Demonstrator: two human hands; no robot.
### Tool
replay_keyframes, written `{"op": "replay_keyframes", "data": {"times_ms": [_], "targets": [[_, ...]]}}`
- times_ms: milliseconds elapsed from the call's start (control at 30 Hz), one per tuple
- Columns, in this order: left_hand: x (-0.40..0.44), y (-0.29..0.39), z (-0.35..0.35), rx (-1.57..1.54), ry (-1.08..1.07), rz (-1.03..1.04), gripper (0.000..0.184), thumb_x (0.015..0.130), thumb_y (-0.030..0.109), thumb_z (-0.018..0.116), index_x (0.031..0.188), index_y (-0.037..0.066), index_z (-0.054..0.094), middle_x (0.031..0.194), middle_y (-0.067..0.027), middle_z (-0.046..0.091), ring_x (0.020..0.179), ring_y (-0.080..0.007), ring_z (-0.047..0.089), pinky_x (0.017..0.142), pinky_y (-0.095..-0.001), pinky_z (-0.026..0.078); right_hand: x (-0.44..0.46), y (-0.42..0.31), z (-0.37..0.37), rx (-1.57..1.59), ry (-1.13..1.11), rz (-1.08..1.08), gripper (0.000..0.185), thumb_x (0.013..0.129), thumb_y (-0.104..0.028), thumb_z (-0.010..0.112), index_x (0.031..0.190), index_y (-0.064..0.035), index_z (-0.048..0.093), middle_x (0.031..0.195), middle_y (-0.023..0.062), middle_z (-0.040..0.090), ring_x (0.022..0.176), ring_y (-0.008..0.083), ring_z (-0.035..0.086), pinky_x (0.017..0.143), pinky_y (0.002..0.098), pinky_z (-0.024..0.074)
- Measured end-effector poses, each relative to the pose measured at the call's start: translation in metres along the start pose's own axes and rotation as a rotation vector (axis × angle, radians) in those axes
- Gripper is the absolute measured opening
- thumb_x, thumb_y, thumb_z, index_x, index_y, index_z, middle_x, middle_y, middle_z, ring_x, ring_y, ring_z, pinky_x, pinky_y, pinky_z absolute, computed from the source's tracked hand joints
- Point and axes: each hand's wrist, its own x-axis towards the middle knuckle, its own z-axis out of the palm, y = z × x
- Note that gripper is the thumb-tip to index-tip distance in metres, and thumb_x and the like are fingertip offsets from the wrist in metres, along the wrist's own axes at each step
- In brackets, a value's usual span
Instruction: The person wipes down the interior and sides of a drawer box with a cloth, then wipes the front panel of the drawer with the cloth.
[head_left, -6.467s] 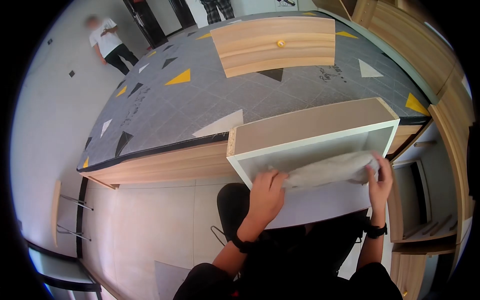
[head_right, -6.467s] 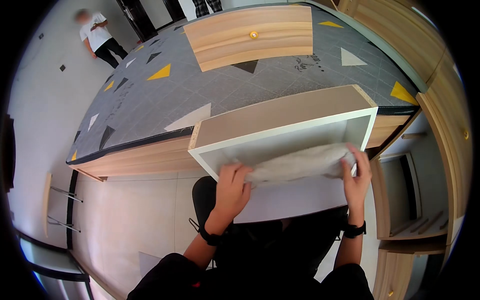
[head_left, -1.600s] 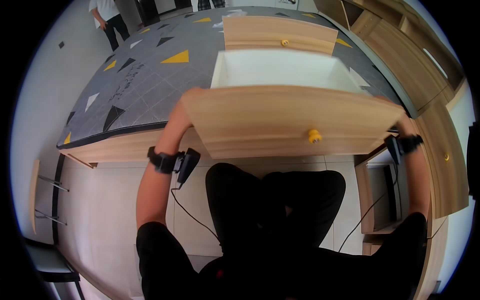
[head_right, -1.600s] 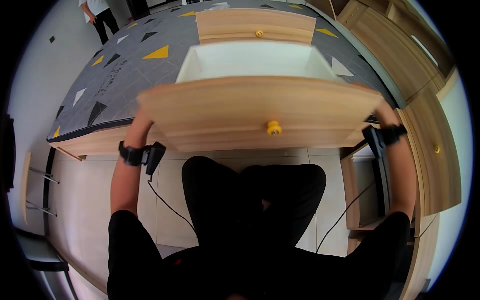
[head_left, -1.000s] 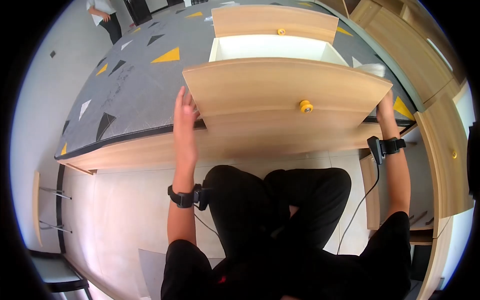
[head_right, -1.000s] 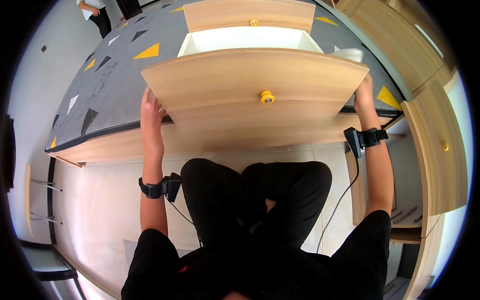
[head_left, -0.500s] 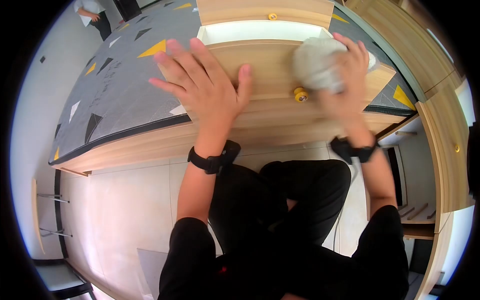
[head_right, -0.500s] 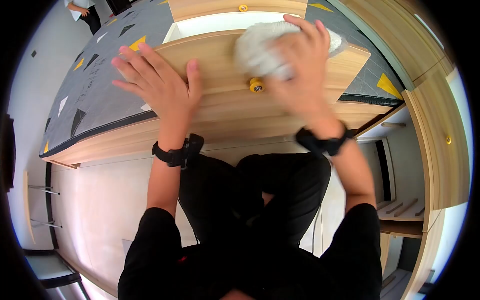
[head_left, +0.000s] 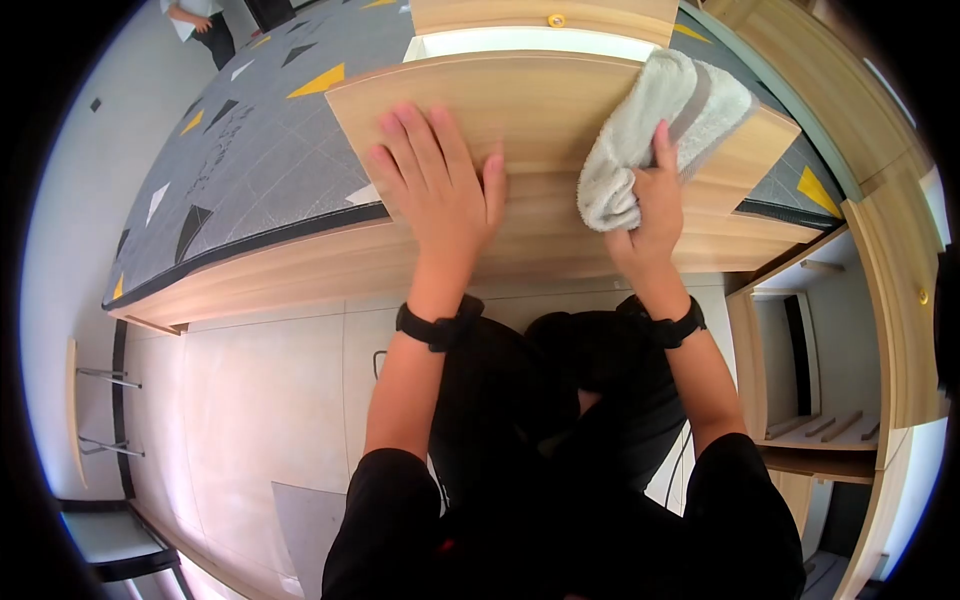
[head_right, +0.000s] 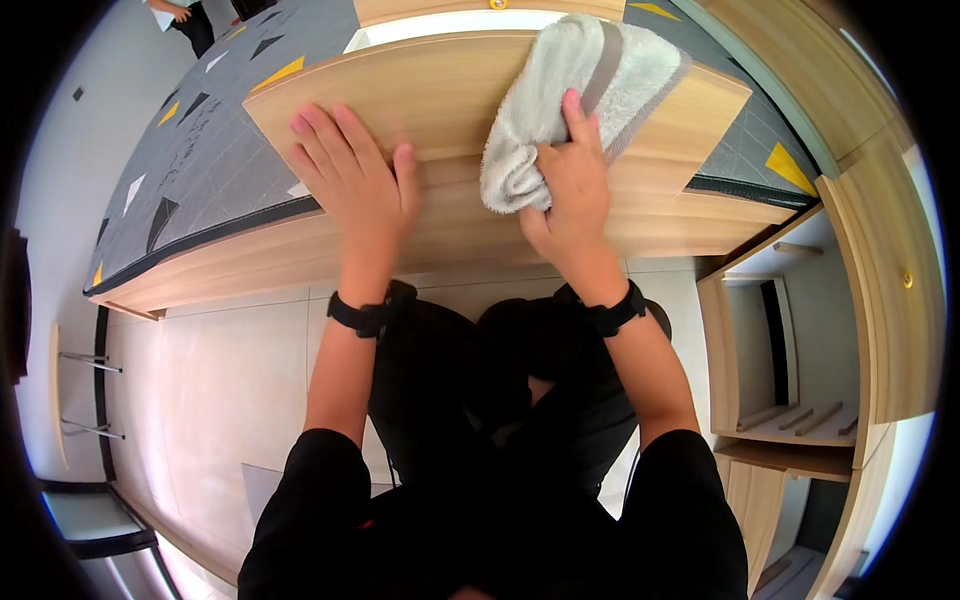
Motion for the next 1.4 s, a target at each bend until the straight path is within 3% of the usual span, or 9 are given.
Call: {"op": "replay_keyframes", "data": {"times_ms": [200,267,533,633,767,933,1100,1300,1400], "targets": [[-0.063,0.057,-0.046,-0.549,-0.344,-0.099,0.061,0.098,0.031,0.052,0.146,-0.003,0.037,0.152,-0.0276,0.03,0.139,-0.0448,0.032,0.114,-0.0528,0.023,-0.041,-0.03,-0.011,0.088,-0.125,0.21,0.024,0.069,0.006,0.055,0.093,0.0031,0.057,0.093,0.0228,0.058,0.132,0.0499,0.042,0.106,0.054,0.0376],[-0.068,0.078,-0.056,-1.473,-0.534,-0.598,0.051,0.1,0.028,0.054,0.139,-0.003,0.044,0.142,-0.0214,0.044,0.129,-0.0292,0.045,0.108,-0.0405,0.035,-0.054,-0.036,-0.01,0.117,-0.179,0.226,0.023,0.07,0.006,0.057,0.092,0.0032,0.057,0.094,0.0236,0.057,0.132,0.0506,0.042,0.106,0.0522,0.0384],[-0.074,0.074,-0.063,-1.409,-0.488,-1.143,0.029,0.098,0.02,0.062,0.118,0.0,0.059,0.096,-0.0058,0.066,0.085,-0.0112,0.06,0.076,-0.0269,0.051,-0.097,-0.073,-0.03,0.39,-0.506,0.374,0.046,0.077,0.002,0.063,0.122,0.0028,0.052,0.117,0.0227,0.058,0.138,0.0435,0.038,0.107,0.0426,0.0362],[-0.076,0.061,-0.072,-1.379,-0.271,-1.15,0.033,0.096,0.022,0.065,0.123,0.004,0.06,0.102,-0.01,0.069,0.095,-0.0141,0.064,0.086,-0.0279,0.051,-0.111,-0.066,-0.04,0.496,-0.531,0.721,0.047,0.085,-0.003,0.064,0.13,-0.0014,0.052,0.128,0.0164,0.059,0.125,0.0279,0.053,0.106,0.0359,0.0387],[-0.064,0.066,-0.092,-0.919,-0.648,-0.437,0.036,0.091,0.02,0.069,0.125,0.007,0.061,0.113,-0.0136,0.07,0.097,-0.0224,0.07,0.082,-0.0301,0.053,-0.139,-0.052,-0.021,0.463,-0.373,0.861,0.056,0.086,-0.008,0.068,0.137,-0.0009,0.046,0.135,0.0189,0.053,0.128,0.0328,0.05,0.108,0.0402,0.0374],[-0.037,0.072,-0.095,-1.001,-0.577,-0.165,0.048,0.084,0.019,0.076,0.128,0.01,0.061,0.115,-0.0146,0.068,0.09,-0.0322,0.069,0.075,-0.0312,0.054,-0.112,-0.041,-0.03,0.201,-0.18,0.653,0.072,0.075,-0.008,0.074,0.141,-0.007,0.044,0.151,0.0207,0.034,0.136,0.0421,0.035,0.11,0.0458,0.0347],[0.005,0.064,-0.1,-1.114,-0.572,0.07,0.065,0.082,0.025,0.079,0.139,0.009,0.052,0.116,-0.0149,0.068,0.086,-0.0302,0.069,0.076,-0.0293,0.053,-0.115,-0.03,-0.038,0.663,-0.603,0.813,0.046,0.084,-0.018,0.071,0.124,-0.0005,0.058,0.112,0.0155,0.066,0.099,0.0252,0.063,0.086,0.0334,0.0489],[0.018,0.021,-0.1,-1.071,-0.841,-0.239,0.063,0.089,0.026,0.071,0.143,0.004,0.048,0.115,-0.012,0.069,0.098,-0.017,0.065,0.091,-0.0296,0.047,-0.107,-0.041,-0.06,0.337,-0.935,0.863,0.026,0.089,-0.015,0.067,0.113,-0.004,0.068,0.089,0.0152,0.071,0.083,0.0252,0.068,0.071,0.031,0.0518],[-0.002,0.013,-0.093,-0.876,-0.802,-0.417,0.055,0.091,0.02,0.068,0.14,0.002,0.051,0.118,-0.0127,0.068,0.107,-0.0168,0.062,0.096,-0.0298,0.045,-0.114,-0.037,-0.066,0.058,-0.487,0.638,0.035,0.087,-0.002,0.058,0.121,-0.0064,0.066,0.11,0.0198,0.069,0.09,0.0323,0.07,0.075,0.0347,0.0547]]}}
